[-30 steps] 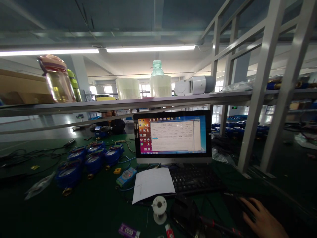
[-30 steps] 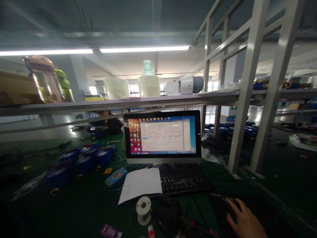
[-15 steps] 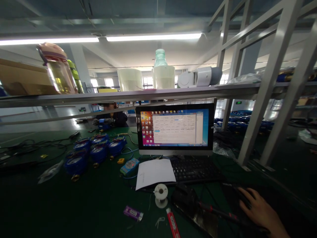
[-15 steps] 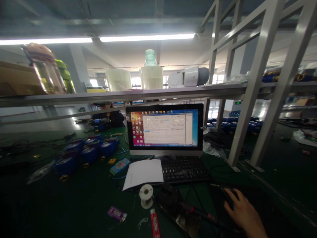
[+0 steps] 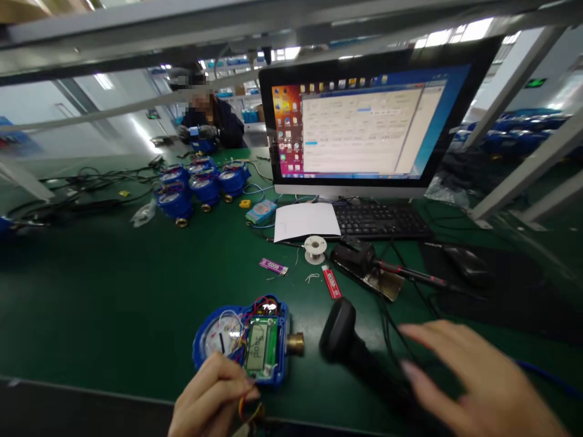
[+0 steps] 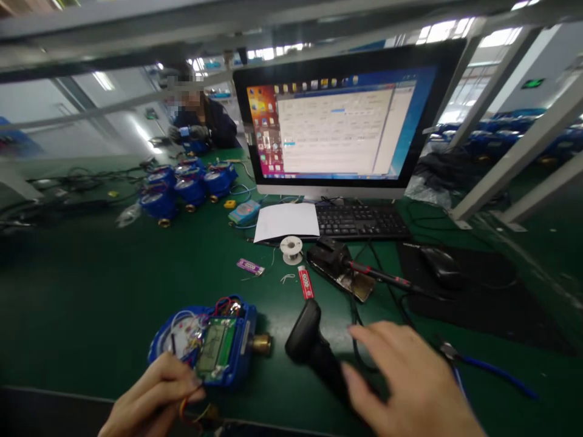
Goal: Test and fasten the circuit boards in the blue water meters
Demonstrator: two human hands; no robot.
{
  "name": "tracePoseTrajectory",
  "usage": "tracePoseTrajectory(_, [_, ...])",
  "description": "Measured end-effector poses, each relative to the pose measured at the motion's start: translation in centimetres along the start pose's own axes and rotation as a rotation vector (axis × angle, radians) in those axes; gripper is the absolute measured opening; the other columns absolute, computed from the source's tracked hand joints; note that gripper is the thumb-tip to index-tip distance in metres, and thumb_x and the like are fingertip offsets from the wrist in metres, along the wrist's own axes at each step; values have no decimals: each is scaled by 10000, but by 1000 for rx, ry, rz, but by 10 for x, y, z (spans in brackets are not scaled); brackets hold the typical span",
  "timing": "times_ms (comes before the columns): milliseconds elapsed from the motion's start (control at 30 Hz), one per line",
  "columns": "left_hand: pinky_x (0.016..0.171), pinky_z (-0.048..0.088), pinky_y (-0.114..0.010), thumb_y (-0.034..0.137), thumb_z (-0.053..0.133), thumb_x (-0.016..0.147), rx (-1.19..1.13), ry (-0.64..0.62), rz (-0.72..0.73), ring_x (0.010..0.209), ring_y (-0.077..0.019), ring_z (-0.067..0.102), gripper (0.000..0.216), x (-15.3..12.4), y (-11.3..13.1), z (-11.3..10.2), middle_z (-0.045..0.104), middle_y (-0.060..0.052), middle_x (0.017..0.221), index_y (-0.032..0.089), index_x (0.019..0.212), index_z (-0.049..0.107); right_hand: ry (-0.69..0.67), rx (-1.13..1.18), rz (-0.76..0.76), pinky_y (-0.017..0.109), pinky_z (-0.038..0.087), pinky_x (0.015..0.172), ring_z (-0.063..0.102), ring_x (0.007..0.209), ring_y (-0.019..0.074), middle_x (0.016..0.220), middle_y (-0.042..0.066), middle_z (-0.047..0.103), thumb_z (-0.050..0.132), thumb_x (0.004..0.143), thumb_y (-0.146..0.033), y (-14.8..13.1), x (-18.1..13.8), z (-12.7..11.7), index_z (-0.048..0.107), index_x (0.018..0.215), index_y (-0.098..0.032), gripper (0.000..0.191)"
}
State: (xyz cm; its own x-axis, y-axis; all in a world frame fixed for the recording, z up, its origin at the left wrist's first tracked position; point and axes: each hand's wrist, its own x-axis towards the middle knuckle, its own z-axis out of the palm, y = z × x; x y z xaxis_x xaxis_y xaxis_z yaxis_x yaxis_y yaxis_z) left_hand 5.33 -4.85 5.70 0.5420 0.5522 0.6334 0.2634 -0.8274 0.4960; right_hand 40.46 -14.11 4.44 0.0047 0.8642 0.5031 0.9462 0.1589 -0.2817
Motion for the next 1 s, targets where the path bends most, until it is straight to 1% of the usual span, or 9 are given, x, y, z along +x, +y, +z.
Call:
tracePoseTrajectory(67, [528,490,-182,-5,571,762,11,42,-1,627,-107,573,149,2,0,-1,577,-37,701,137,803,589,-104,-91,-94,442,520,671,619,754,284,900,90,643,614,640,-398,-33,-3,37,531,1121,-221,519])
tracePoseTrajectory(133, [534,486,-189,-10,576,758,18,59,1,631,-105,568,153,2,0,0,577,-34,703,134,806,595,-225,-114,-43,442,525,648,627,760,298,905,131,648,598,611,-312,-43,-2,69,513,1140,-132,565])
tracePoseTrajectory(200, [539,481,-195,-12,579,756,25,54,-1,636,-104,565,151,2,0,2,579,-36,707,130,803,598,-326,-46,47,410,526,684,633,823,281,985,158,639,524,631,-230,-41,2,83,466,1175,-86,566])
tracePoseTrajectory(267, [536,474,-200,-15,587,751,29,53,-4,631,-103,561,150,2,0,2,581,-37,712,129,793,598,-411,78,123,336,518,654,635,777,225,945,123,650,457,638,-170,-37,11,76,450,1162,-97,529])
tracePoseTrajectory(333, [537,471,-207,-21,592,745,29,54,-4,631,-105,560,157,2,0,2,583,-38,717,127,793,600,-494,245,110,269,483,562,596,631,171,749,38,636,432,621,-146,-36,22,55,512,1015,-155,402])
tracePoseTrajectory(467, [541,472,-211,-41,588,735,21,58,-10,640,-107,560,175,3,-1,2,582,-38,723,122,799,597,-592,571,-153,212,425,507,490,516,114,576,-18,556,491,641,-169,-46,33,21,535,696,-210,82])
tracePoseTrajectory(567, [541,470,-206,-48,575,741,17,64,-15,645,-103,560,191,3,-1,3,578,-34,725,126,816,603,-612,585,-202,192,410,513,458,489,88,570,-27,561,513,660,-163,-52,33,22,550,686,-197,57])
tracePoseTrajectory(767, [534,472,-195,-31,605,729,5,66,-17,646,-101,560,176,0,0,3,572,-31,726,124,810,607,-584,557,-149,199,422,557,538,593,119,683,19,634,506,649,-168,-52,34,33,600,786,-182,166])
tracePoseTrajectory(1000, [536,472,-196,-34,599,734,2,63,-23,655,-102,558,183,0,2,3,567,-33,737,128,820,602,-585,557,-157,217,428,581,543,612,131,701,29,631,508,661,-202,-53,36,25,575,726,-193,94])
